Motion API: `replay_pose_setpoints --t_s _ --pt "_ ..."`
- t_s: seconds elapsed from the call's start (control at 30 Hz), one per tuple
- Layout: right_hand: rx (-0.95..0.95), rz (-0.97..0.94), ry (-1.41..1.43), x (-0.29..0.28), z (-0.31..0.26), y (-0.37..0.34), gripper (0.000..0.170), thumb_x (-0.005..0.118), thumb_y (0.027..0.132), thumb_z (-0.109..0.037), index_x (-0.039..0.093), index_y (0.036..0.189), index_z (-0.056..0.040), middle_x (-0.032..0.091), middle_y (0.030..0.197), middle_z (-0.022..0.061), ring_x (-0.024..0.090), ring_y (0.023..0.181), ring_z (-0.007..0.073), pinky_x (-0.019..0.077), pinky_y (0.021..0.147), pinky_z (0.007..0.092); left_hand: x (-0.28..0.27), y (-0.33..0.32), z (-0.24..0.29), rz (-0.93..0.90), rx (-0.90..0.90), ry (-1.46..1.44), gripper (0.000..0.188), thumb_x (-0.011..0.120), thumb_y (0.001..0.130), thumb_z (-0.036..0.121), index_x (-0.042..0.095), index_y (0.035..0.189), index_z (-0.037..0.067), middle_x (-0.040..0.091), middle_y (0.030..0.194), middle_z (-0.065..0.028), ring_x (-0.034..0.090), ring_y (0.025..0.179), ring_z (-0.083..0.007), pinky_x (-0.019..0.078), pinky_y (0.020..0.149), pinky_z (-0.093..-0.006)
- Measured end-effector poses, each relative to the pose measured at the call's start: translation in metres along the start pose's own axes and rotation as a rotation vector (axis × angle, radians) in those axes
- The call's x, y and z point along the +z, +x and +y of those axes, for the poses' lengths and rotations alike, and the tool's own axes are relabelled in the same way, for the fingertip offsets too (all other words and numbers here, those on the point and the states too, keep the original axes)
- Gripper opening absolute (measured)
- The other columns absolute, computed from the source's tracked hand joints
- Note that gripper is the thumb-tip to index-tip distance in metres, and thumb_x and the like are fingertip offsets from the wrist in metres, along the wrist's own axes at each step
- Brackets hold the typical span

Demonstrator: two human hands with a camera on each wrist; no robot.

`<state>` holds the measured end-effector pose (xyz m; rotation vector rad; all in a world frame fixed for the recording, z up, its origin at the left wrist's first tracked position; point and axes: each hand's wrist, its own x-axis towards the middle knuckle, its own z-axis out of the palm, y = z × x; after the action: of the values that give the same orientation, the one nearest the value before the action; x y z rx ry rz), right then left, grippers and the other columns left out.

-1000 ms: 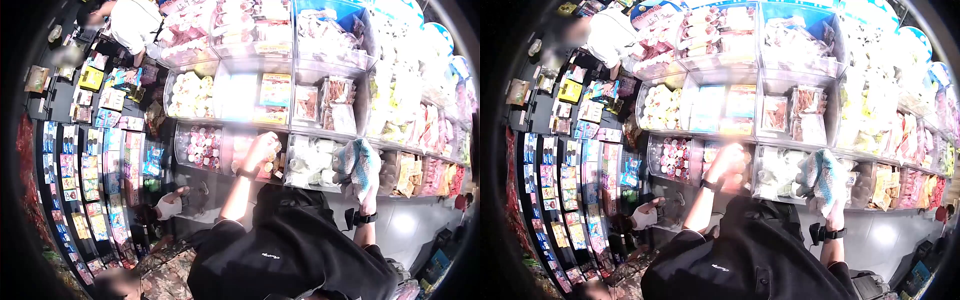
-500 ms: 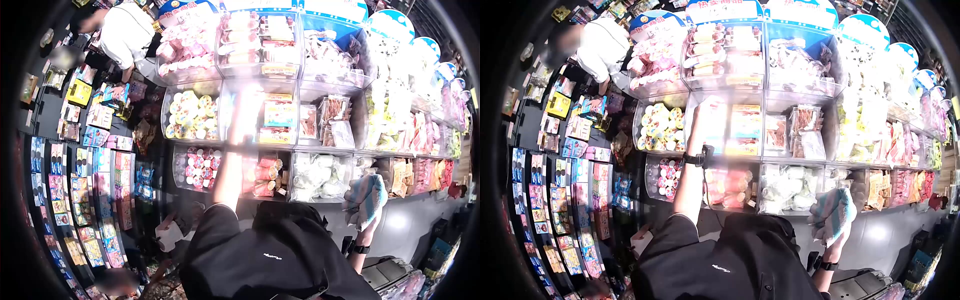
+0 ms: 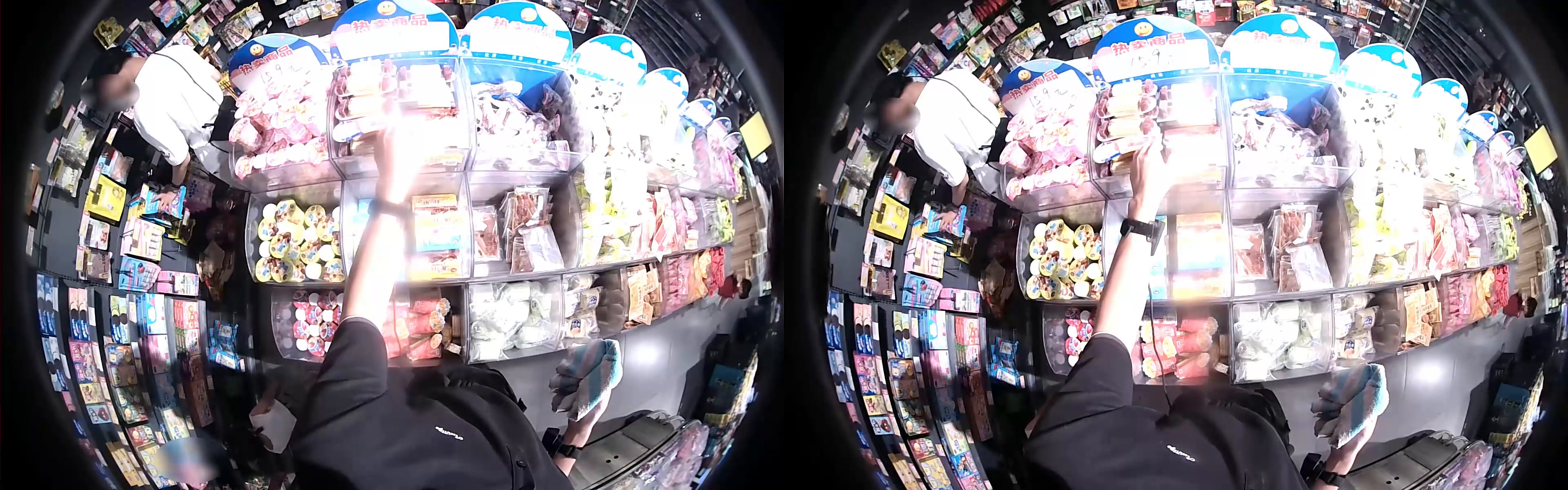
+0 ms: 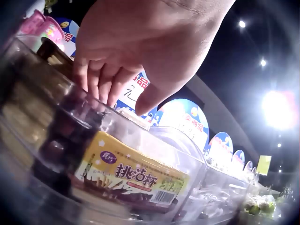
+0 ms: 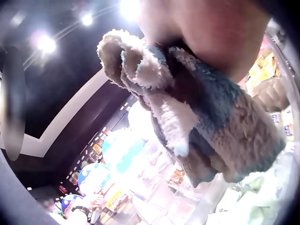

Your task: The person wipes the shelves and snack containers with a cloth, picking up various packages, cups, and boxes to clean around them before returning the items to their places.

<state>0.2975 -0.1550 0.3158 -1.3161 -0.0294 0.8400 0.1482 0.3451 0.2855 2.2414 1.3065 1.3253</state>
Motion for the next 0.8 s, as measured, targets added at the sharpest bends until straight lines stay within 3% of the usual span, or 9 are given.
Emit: replay_pose_setpoints --t_s 0.13,0.2,0.33,0.4,0.5,0.67,0.73,0.8 --pt "0.086 -0.01 0.091 0.012 -0.009 0.0 0.056 0.043 0.088 -0.05 0.048 0.111 0.0011 0.063 0.081 0.0212 0.061 0.052 0.026 0.0416 0.035 0.0298 0.032 0.008 -0.028 -0.26 -0.164 0.077 0.039 0.06 0.079 0.022 0.054 0.111 0.0 0.059 0.094 -0.0193 0.057 0.087 -0.0306 0.0462 0.078 -0.0387" --pt "0.027 -0.003 0.003 0.015 -0.01 0.002 0.057 0.042 0.088 -0.05 0.048 0.111 0.0019 0.062 0.081 0.0214 0.061 0.053 0.0264 0.0414 0.035 0.0298 0.051 0.009 -0.044 -0.334 -0.191 0.143 0.035 0.061 0.077 0.022 0.055 0.106 0.002 0.058 0.091 -0.0175 0.057 0.086 -0.0289 0.046 0.076 -0.038" --pt "-0.042 -0.001 -0.023 0.012 -0.005 0.008 0.06 0.041 0.088 -0.051 0.047 0.112 0.0029 0.062 0.08 0.0213 0.061 0.055 0.0277 0.0421 0.037 0.0295 0.04 0.015 -0.033 -0.217 -0.067 0.047 0.026 0.06 0.076 0.018 0.054 0.095 0.002 0.058 0.084 -0.0161 0.057 0.082 -0.0304 0.0452 0.073 -0.0389" --pt "0.064 -0.027 0.057 0.008 -0.006 0.015 0.059 0.042 0.088 -0.051 0.048 0.113 0.003 0.062 0.08 0.0212 0.061 0.054 0.0272 0.0422 0.038 0.0298 0.034 0.015 -0.028 -0.155 -0.007 -0.011 0.022 0.06 0.075 0.016 0.053 0.09 0.003 0.058 0.081 -0.0155 0.057 0.08 -0.0312 0.0448 0.072 -0.0394" --pt "0.048 -0.042 0.072 0.016 -0.006 0.015 0.059 0.044 0.087 -0.051 0.048 0.111 0.0028 0.061 0.079 0.0201 0.06 0.054 0.026 0.0406 0.037 0.0286 0.03 0.009 -0.023 -0.07 0.053 -0.083 0.015 0.059 0.074 0.014 0.053 0.082 0.003 0.058 0.076 -0.0144 0.058 0.077 -0.0323 0.0442 0.07 -0.0401" --pt "-0.022 -0.038 -0.02 0.044 -0.018 0.006 0.06 0.047 0.085 -0.052 0.047 0.111 0.0026 0.058 0.08 0.0173 0.057 0.056 0.0229 0.0369 0.038 0.0258 -0.017 0.006 0.032 -0.047 0.067 -0.315 0.009 0.058 0.073 0.011 0.053 0.075 0.004 0.058 0.071 -0.0129 0.058 0.072 -0.0323 0.0441 0.065 -0.0407" --pt "-0.021 -0.052 0.016 0.044 -0.022 0.002 0.038 0.041 0.092 -0.033 0.045 0.108 0.0004 0.06 0.079 0.0198 0.059 0.053 0.026 0.0445 0.04 0.0307 -0.012 0.003 0.026 -0.032 0.036 -0.3 0.009 0.059 0.073 0.011 0.052 0.073 0.005 0.057 0.068 -0.0129 0.058 0.069 -0.0328 0.0441 0.062 -0.0414" --pt "-0.051 -0.08 0.052 0.04 -0.018 0.007 0.04 0.041 0.092 -0.035 0.046 0.108 0.0007 0.06 0.079 0.0198 0.059 0.053 0.0261 0.0442 0.039 0.0308 -0.005 0.001 0.015 -0.056 -0.008 -0.237 0.01 0.059 0.073 0.012 0.052 0.073 0.005 0.057 0.067 -0.0133 0.058 0.068 -0.0337 0.0439 0.061 -0.0421"
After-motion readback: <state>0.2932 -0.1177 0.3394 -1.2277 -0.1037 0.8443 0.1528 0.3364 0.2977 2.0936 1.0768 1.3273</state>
